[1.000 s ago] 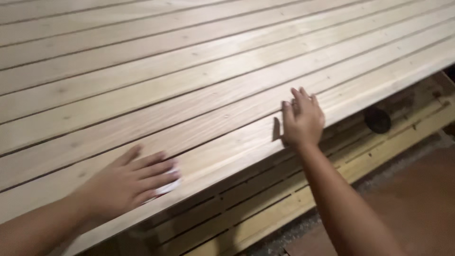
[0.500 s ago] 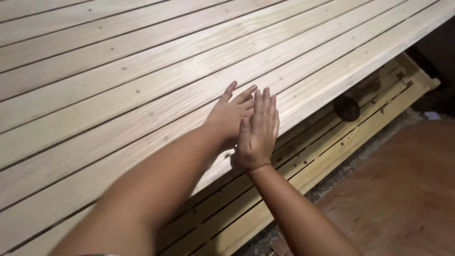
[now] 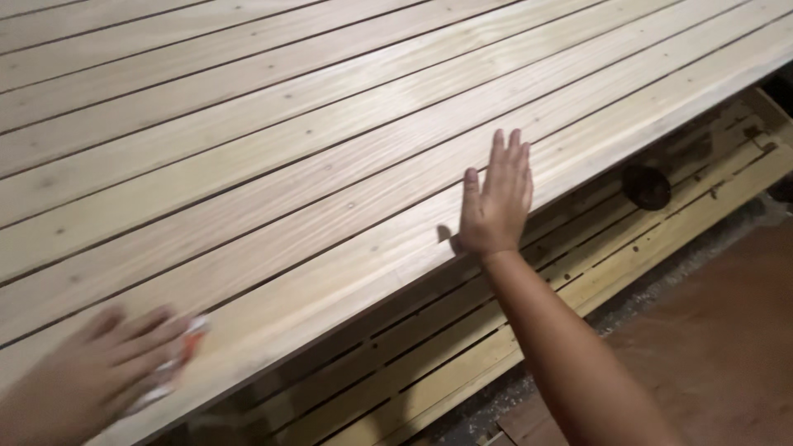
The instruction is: The person wipes the slatted wooden surface of a furniture panel with a small white cloth, moving systematically across the boards and along the edges and frame, steadying the panel with the other hand while working around the piece.
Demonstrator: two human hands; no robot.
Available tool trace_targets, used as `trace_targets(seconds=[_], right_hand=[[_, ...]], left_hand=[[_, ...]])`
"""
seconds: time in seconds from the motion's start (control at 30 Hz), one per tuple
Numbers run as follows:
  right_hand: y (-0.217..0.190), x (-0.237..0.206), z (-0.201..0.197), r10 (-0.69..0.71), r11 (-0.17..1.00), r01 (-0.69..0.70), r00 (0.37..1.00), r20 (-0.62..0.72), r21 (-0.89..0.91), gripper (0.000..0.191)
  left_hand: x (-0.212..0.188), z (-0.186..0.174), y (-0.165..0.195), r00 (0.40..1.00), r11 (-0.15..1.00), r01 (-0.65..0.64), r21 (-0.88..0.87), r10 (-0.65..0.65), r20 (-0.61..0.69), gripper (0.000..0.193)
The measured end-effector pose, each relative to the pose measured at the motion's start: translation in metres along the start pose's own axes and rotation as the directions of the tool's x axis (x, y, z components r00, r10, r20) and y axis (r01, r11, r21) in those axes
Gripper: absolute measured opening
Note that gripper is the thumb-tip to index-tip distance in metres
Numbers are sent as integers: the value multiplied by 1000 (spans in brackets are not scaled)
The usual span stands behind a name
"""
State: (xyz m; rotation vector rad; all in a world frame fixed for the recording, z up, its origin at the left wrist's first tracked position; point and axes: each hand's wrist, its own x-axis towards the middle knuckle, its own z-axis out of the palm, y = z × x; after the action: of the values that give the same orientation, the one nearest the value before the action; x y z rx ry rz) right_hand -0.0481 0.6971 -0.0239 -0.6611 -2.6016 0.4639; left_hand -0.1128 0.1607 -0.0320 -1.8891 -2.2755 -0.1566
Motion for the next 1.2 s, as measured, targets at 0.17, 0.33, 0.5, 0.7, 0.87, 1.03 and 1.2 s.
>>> trace_targets(seconds=[0.17,0.33,0.5,0.7,0.87,1.03,1.2], right_hand=[[-2,-1,-1,2,1000,-2,1000,16,-17,72],[-8,5,-4,32,993,-21,995,96,-116,72],[-18,9,-8,148,980,-111,962,228,-167,67],[-24,12,-14,171,959,-93,944,283,-267,66],[-20,14,-10,198,958,-125,940,279,-257,64],[-25,22,-8,270,931,-140,885,379,-336,68],[-64,52,11,306,945,-189,802,513,-268,72]], left_hand=[[-66,8,-23,985,989,103,102,-87,-151,58],[22,-8,-8,971,974,220,62,-224,88,56],[228,5,0,893,887,400,-231,-322,314,56],[420,21,18,895,872,405,-274,-316,315,53],[392,31,19,869,853,455,-257,-362,336,53],[226,-12,9,762,756,608,-242,-470,444,58],[12,-41,-7,634,658,753,18,-733,247,55]])
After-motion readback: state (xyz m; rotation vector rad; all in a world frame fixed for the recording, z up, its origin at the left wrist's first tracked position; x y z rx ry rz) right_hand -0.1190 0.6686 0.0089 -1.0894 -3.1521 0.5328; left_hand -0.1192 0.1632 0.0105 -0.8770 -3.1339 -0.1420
